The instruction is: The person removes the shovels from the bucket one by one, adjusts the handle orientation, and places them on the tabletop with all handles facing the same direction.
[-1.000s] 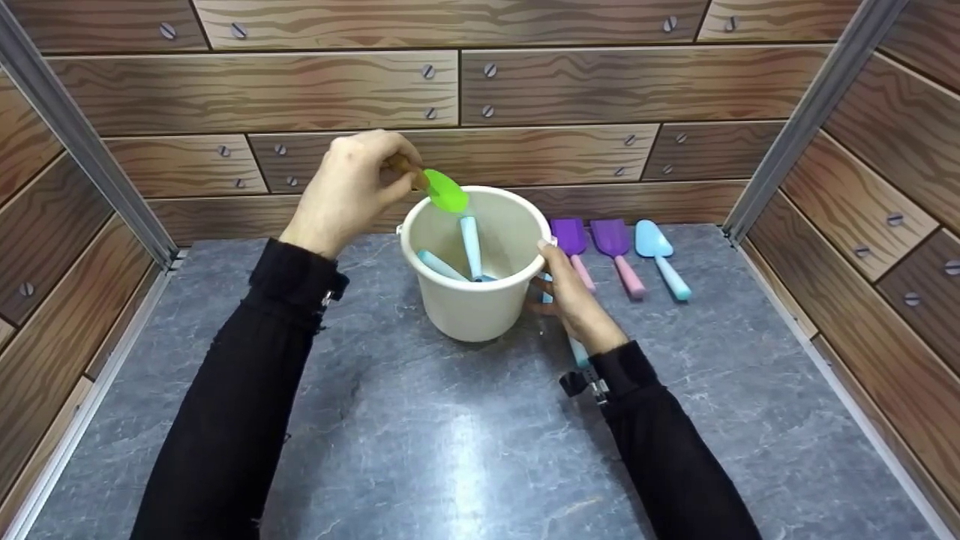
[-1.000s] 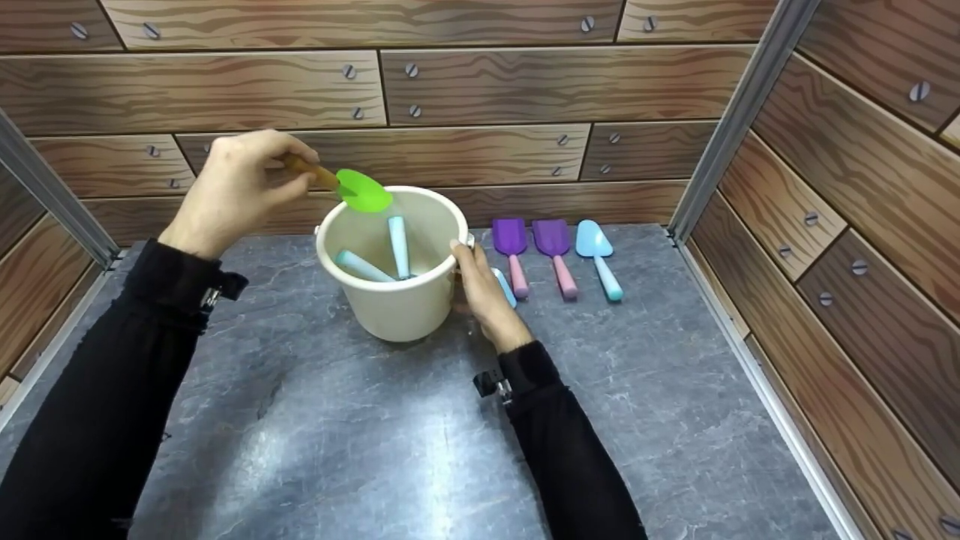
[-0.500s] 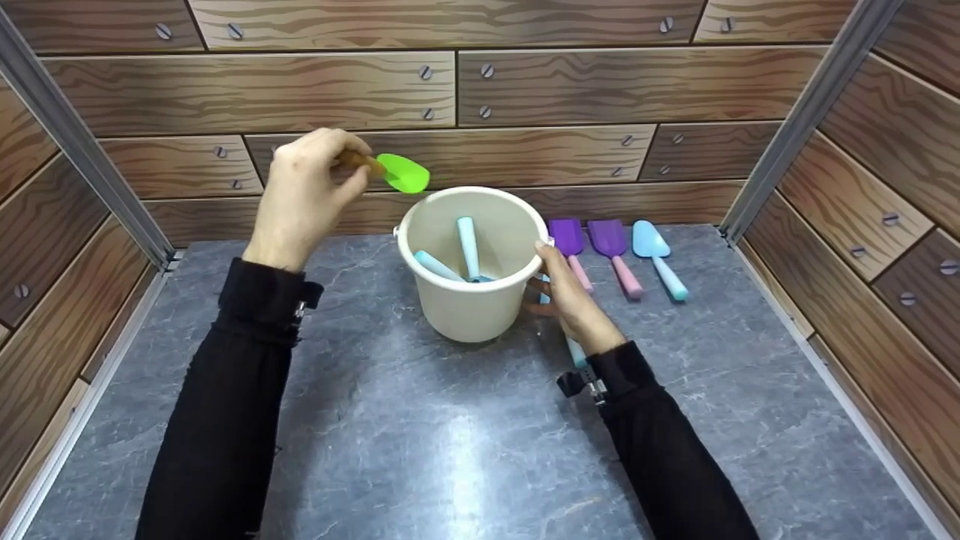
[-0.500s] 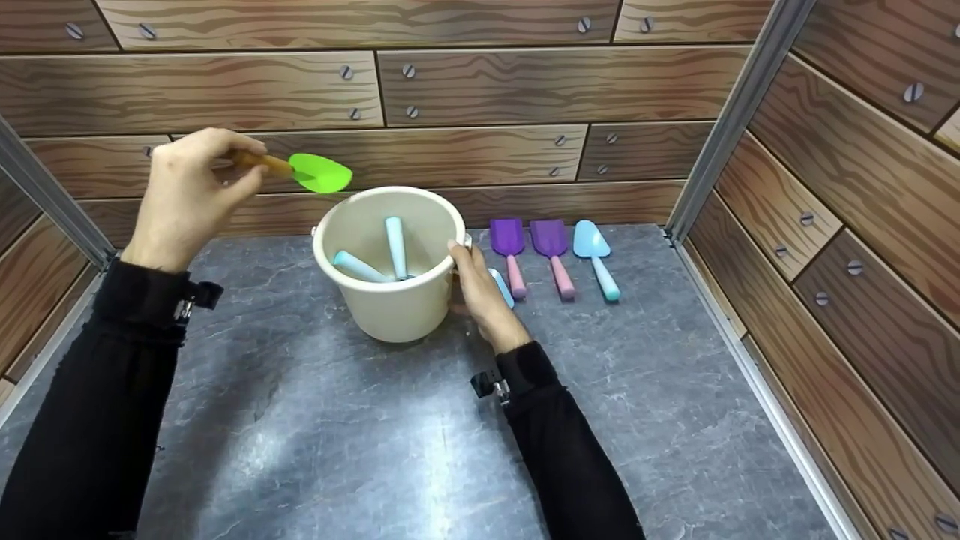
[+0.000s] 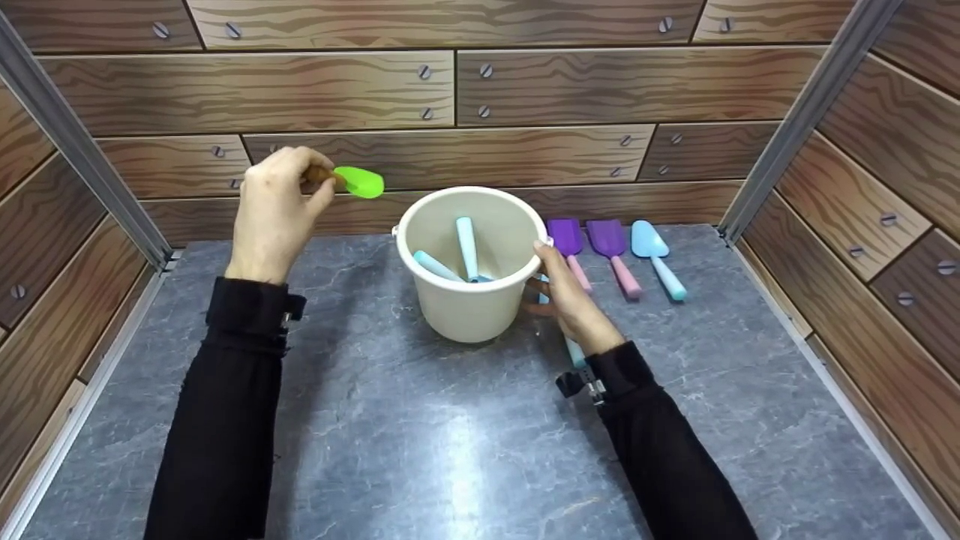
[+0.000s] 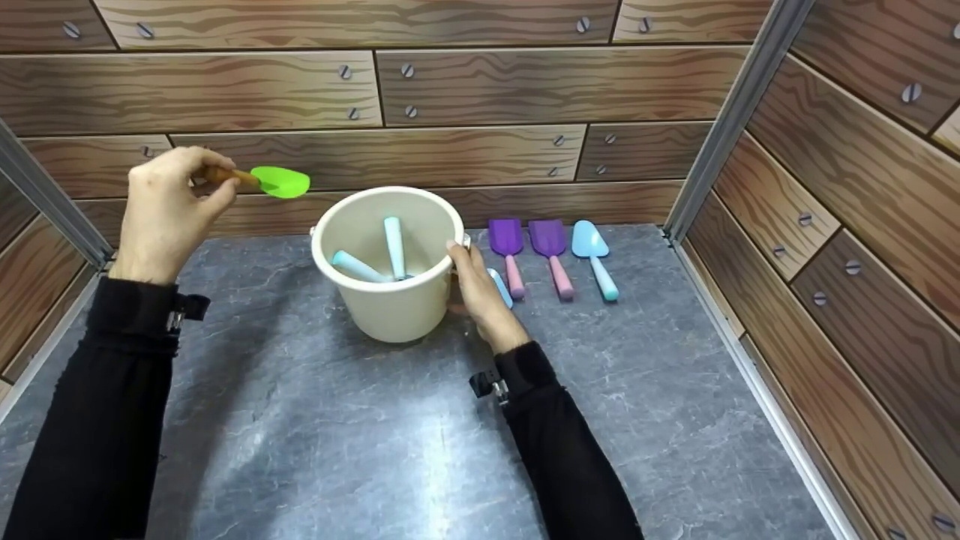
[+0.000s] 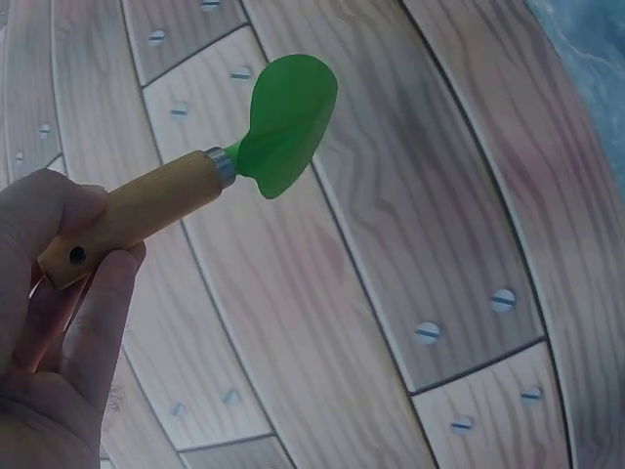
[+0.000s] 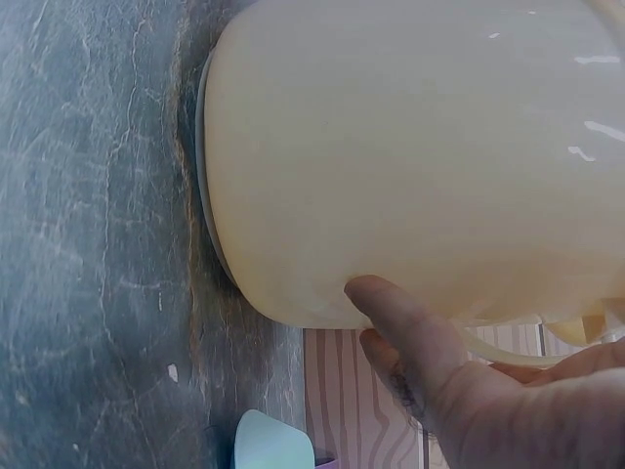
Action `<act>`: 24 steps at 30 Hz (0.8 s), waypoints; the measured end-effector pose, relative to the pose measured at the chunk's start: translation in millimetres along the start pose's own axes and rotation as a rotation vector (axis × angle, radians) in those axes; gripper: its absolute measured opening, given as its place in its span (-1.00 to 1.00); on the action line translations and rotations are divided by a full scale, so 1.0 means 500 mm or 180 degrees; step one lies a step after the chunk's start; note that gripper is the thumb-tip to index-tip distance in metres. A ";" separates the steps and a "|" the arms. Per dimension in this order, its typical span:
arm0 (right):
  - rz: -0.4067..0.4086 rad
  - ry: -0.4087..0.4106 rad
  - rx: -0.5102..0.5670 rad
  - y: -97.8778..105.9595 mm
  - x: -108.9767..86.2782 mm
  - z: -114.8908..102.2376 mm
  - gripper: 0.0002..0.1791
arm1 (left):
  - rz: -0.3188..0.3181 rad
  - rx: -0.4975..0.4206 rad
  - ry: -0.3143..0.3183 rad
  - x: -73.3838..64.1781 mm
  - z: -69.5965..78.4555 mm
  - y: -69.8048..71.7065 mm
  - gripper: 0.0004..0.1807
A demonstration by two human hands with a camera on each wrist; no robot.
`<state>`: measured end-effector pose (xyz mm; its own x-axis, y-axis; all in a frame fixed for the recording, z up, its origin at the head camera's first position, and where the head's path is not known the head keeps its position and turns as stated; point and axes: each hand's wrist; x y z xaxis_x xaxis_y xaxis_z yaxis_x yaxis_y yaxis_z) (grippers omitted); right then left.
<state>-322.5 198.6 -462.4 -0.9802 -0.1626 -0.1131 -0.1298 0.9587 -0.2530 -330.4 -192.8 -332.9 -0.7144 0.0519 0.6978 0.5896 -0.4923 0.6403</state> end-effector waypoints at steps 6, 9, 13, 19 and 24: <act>-0.0045 0.0060 -0.0019 0.003 -0.004 0.000 -0.12 | -0.0063 0.0079 0.0216 -0.021 -0.023 -0.012 -0.86; -0.0045 0.0064 -0.0004 0.004 -0.003 0.001 -0.11 | -0.0086 0.0078 0.0284 -0.031 -0.035 -0.019 -0.86; -0.0011 0.0025 0.0024 0.003 0.000 0.001 -0.09 | -0.0115 0.0073 0.0379 -0.043 -0.051 -0.030 -0.86; 0.0010 -0.0012 0.0023 0.002 -0.001 -0.001 -0.09 | -0.0156 0.0141 0.0452 -0.060 -0.074 -0.048 -0.86; 0.0036 -0.0014 0.0023 -0.001 -0.001 -0.001 -0.09 | -0.0170 0.0198 0.0473 -0.073 -0.087 -0.061 -0.87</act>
Point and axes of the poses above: each hand's wrist, its own x-axis towards the middle knuckle, its own y-axis out of the back of the hand, z = x × y, and after that the axes turned 12 degrees about x, right-handed
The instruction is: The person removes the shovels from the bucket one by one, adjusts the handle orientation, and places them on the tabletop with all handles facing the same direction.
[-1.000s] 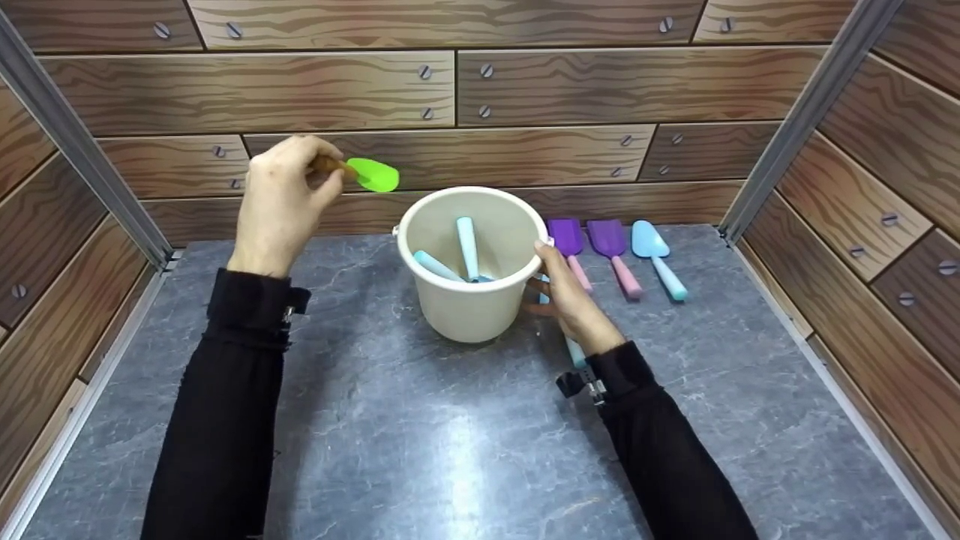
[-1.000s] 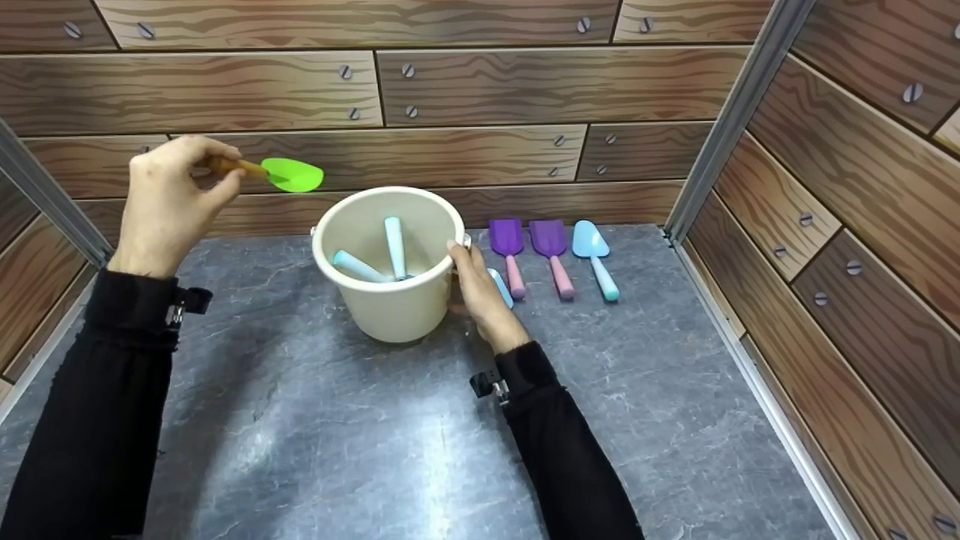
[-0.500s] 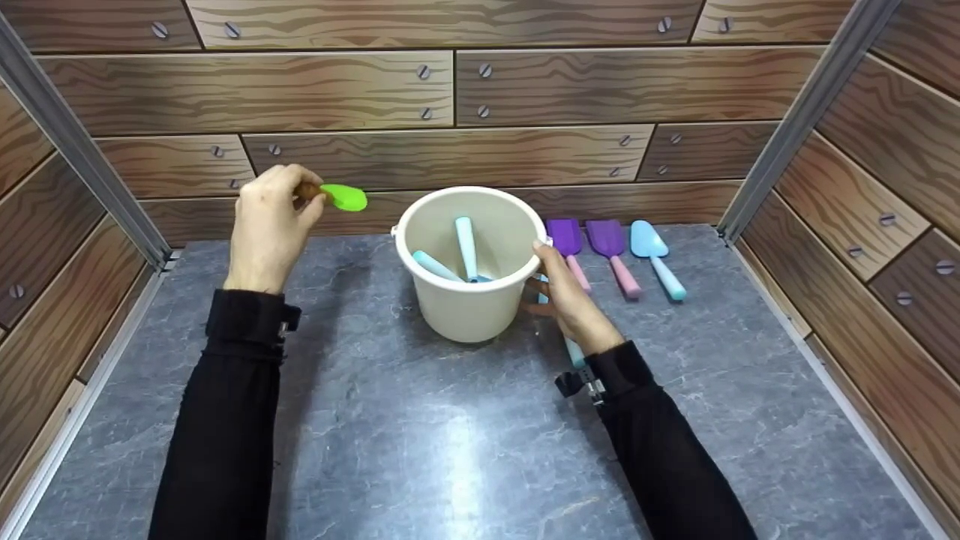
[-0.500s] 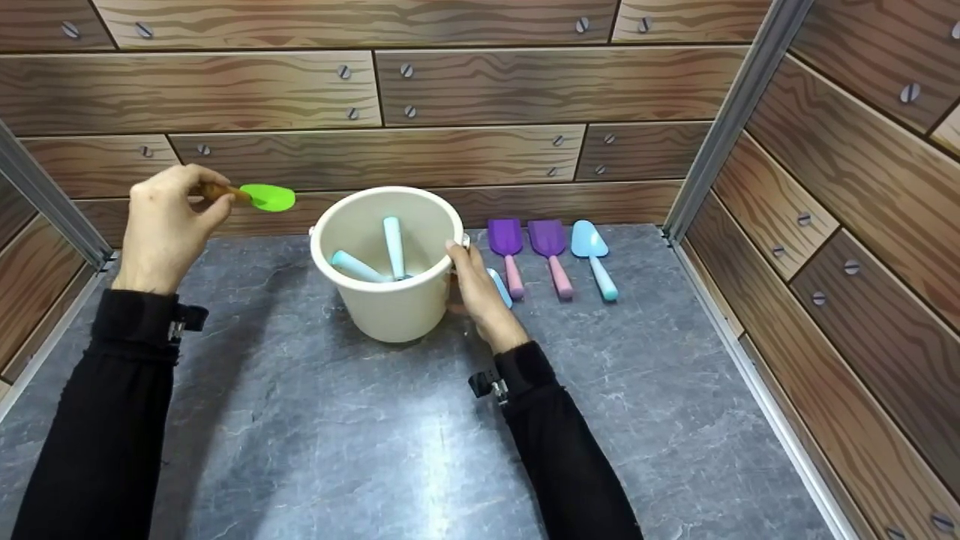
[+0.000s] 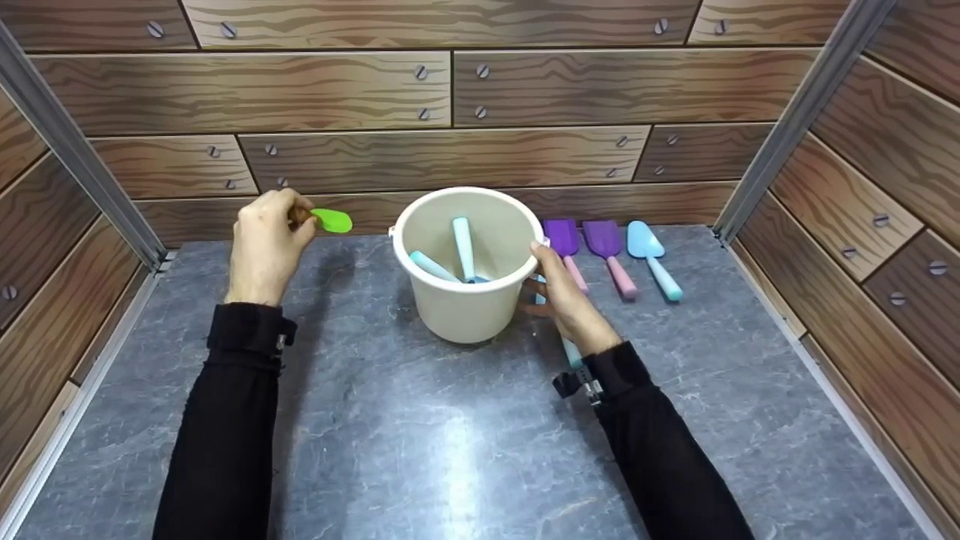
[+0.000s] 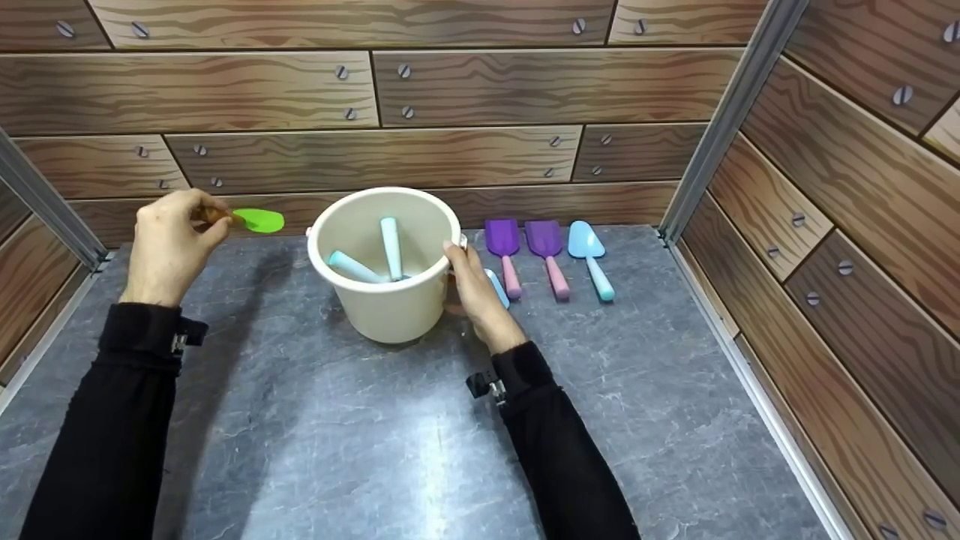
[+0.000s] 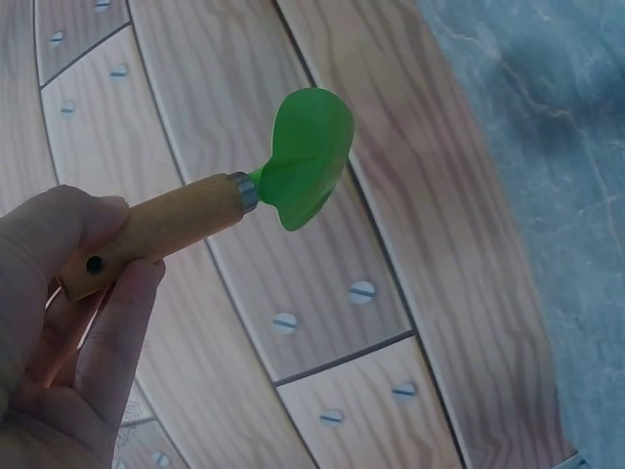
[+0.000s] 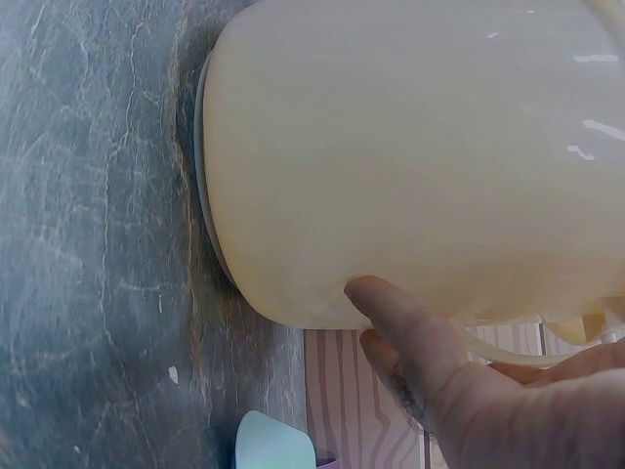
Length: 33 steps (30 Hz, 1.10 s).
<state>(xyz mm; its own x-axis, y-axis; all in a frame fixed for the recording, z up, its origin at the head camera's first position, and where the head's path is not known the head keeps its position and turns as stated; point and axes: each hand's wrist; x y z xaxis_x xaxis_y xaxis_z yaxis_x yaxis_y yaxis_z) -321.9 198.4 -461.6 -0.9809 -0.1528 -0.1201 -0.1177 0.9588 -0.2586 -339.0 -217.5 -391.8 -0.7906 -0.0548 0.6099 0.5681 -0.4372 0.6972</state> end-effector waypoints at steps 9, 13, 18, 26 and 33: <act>-0.0001 0.0008 -0.0010 -0.002 0.000 0.002 -0.10 | -0.0160 0.0086 0.0057 -0.014 -0.010 -0.026 -0.88; -0.0023 0.0012 -0.0014 -0.001 0.001 0.000 -0.09 | -0.0261 0.0151 0.0051 -0.017 -0.012 -0.038 -0.89; 0.0003 0.0005 -0.0006 -0.001 0.002 -0.001 -0.07 | -0.0355 0.0179 0.0064 -0.025 -0.015 -0.052 -0.89; 0.0003 -0.0012 0.0013 0.000 0.001 -0.002 -0.10 | -0.0472 0.0256 0.0056 -0.040 -0.024 -0.077 -0.87; 0.0010 -0.0020 0.0021 0.001 0.001 0.000 -0.10 | -0.0521 0.0295 0.0087 -0.048 -0.030 -0.090 -0.88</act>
Point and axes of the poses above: each hand's wrist, its own x-axis towards the middle knuckle, its own y-axis out of the back of the hand, z = x × y, and after that the axes turned 12 degrees about x, right-handed
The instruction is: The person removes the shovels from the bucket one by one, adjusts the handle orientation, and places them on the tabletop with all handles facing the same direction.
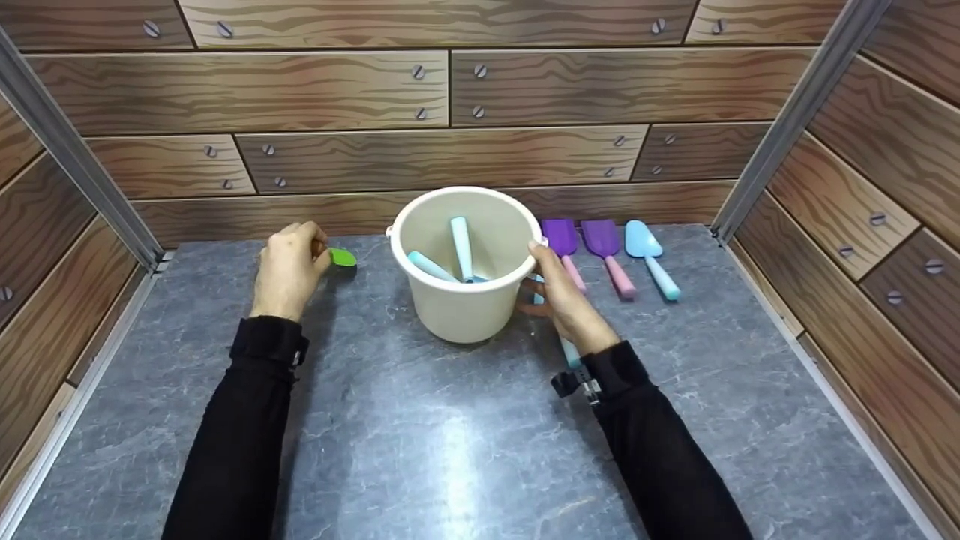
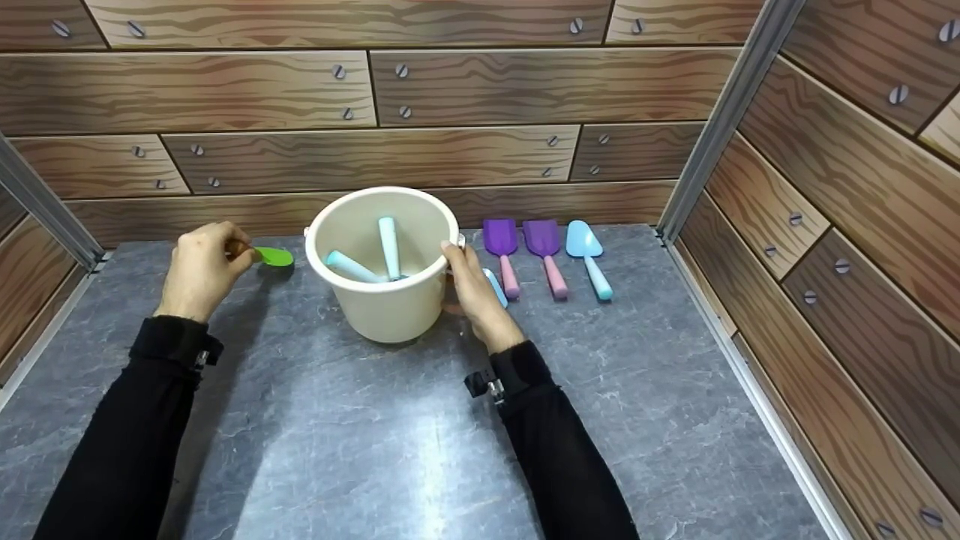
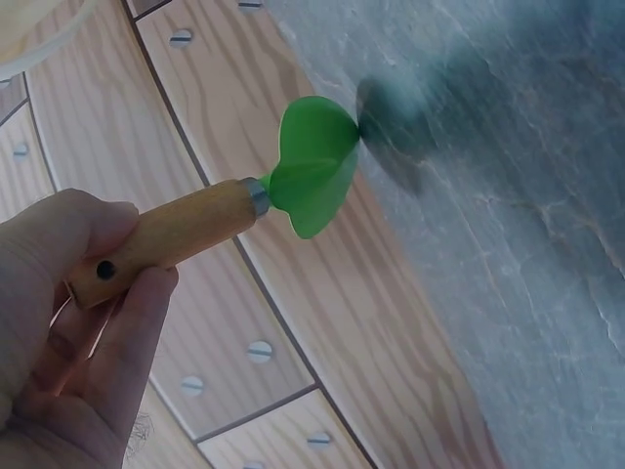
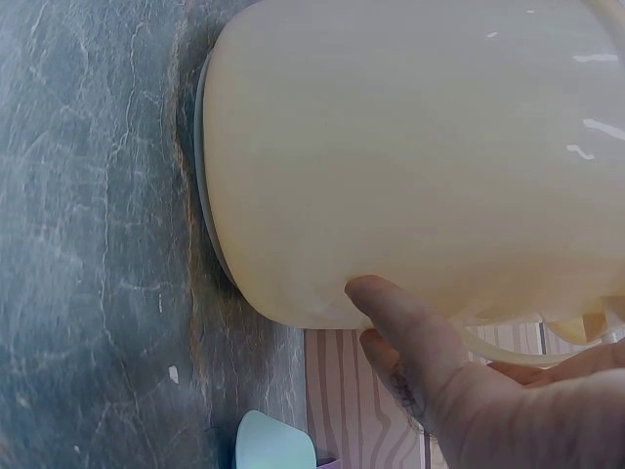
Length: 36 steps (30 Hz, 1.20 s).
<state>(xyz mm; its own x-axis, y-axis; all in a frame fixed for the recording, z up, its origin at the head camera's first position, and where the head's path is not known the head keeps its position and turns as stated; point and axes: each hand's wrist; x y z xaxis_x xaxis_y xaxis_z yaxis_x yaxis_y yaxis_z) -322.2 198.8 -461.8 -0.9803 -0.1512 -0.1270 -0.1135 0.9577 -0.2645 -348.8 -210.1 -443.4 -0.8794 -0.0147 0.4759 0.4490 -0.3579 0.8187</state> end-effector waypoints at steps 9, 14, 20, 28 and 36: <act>-0.0069 0.0061 -0.0048 0.005 -0.001 0.000 -0.09 | -0.0227 0.0226 0.0112 -0.011 -0.003 -0.001 -0.90; -0.0054 0.0044 -0.0047 0.004 0.000 0.001 -0.09 | -0.0328 0.0396 0.0115 -0.015 -0.005 -0.011 -0.86; -0.0019 0.0017 -0.0027 0.003 0.001 0.000 -0.09 | -0.0407 0.0570 0.0114 -0.020 -0.003 -0.030 -0.87; -0.0043 0.0022 -0.0043 0.005 0.000 0.001 -0.08 | -0.0458 0.0750 0.0114 -0.028 0.005 -0.059 -0.74; -0.0049 0.0047 -0.0036 0.005 0.000 0.000 -0.09 | -0.0704 0.0697 0.0154 -0.033 0.009 -0.076 -0.84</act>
Point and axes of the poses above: each hand's wrist, its own x-axis towards the middle knuckle, its own y-axis out of the back of the hand, z = x × y, and after that the axes turned 12 degrees about x, right-handed
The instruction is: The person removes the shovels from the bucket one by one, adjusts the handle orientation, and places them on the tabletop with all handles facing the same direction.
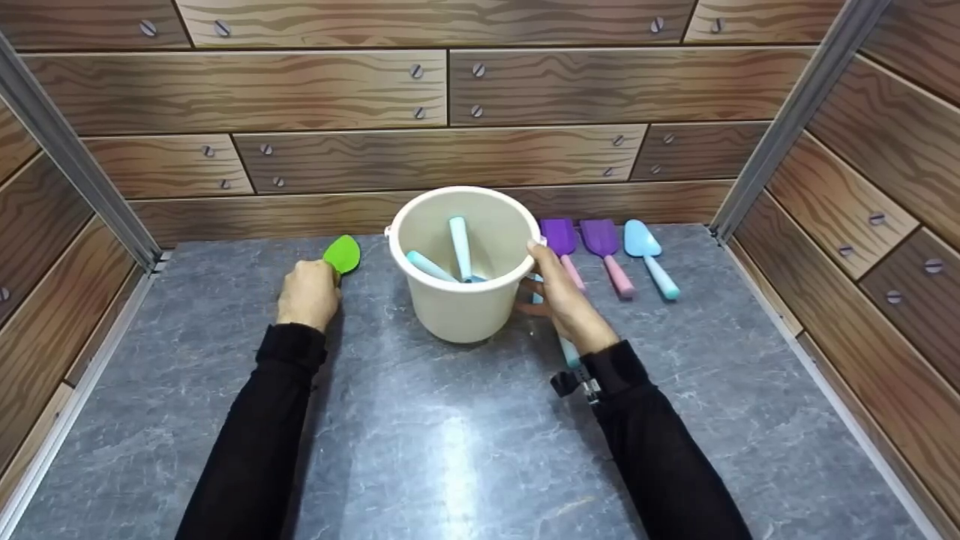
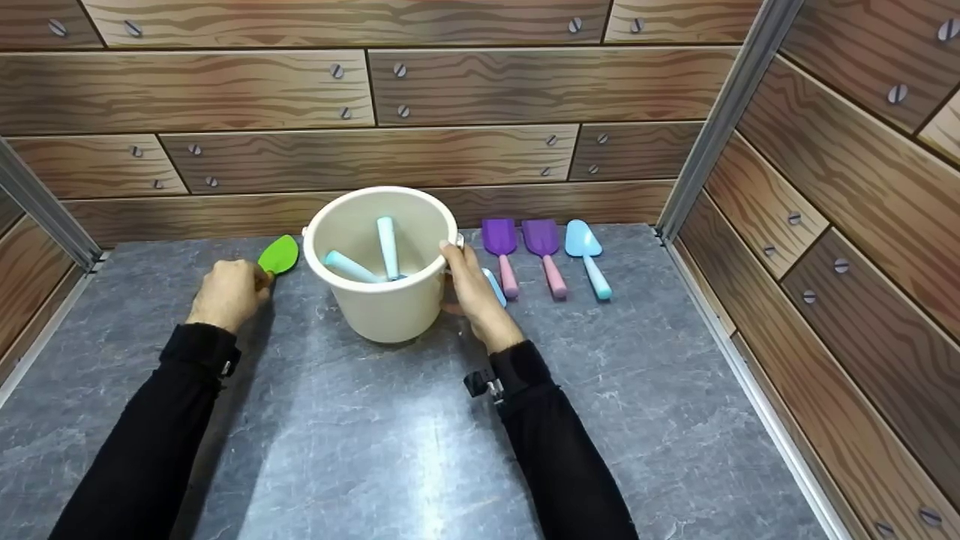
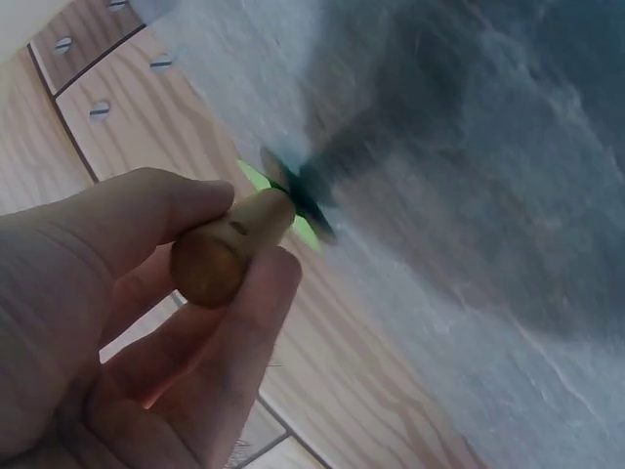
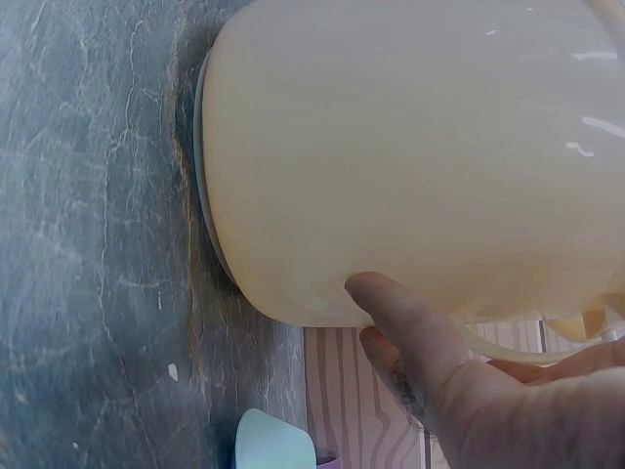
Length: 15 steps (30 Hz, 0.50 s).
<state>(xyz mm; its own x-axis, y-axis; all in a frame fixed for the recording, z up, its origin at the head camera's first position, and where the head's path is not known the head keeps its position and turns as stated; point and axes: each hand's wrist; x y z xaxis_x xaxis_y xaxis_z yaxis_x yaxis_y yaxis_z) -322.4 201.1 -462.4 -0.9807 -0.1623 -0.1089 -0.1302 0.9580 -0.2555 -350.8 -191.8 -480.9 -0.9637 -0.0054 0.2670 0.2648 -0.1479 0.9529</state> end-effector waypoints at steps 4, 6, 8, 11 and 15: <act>-0.0023 0.0030 0.0017 0.000 -0.001 0.001 -0.10 | -0.0074 0.0000 -0.0062 -0.002 -0.002 -0.006 -0.84; -0.0021 0.0029 0.0023 -0.001 -0.001 0.001 -0.10 | -0.0131 -0.0015 -0.0056 -0.003 -0.003 -0.008 -0.83; -0.0019 0.0030 0.0020 -0.002 -0.002 0.001 -0.10 | -0.0212 -0.0022 -0.0047 -0.003 -0.005 -0.009 -0.82; -0.0014 0.0031 0.0024 -0.002 -0.002 0.002 -0.09 | -0.0302 -0.0030 -0.0068 -0.004 -0.007 -0.009 -0.80; -0.0011 0.0032 0.0035 -0.001 -0.001 0.002 -0.10 | -0.0386 -0.0028 -0.0078 -0.005 -0.006 -0.006 -0.78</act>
<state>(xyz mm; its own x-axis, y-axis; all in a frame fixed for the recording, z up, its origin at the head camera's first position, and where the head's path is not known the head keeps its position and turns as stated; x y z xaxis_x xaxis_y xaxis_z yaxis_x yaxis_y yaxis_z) -321.7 200.6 -463.2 -0.9817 -0.1633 -0.0984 -0.1321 0.9547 -0.2665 -349.5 -194.6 -484.7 -0.9875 0.0372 0.1533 0.1458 -0.1547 0.9771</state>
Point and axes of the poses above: each hand's wrist, its own x-axis towards the middle knuckle, its own y-axis out of the back of the hand, z = x × y, and after that the axes turned 12 degrees about x, right-handed
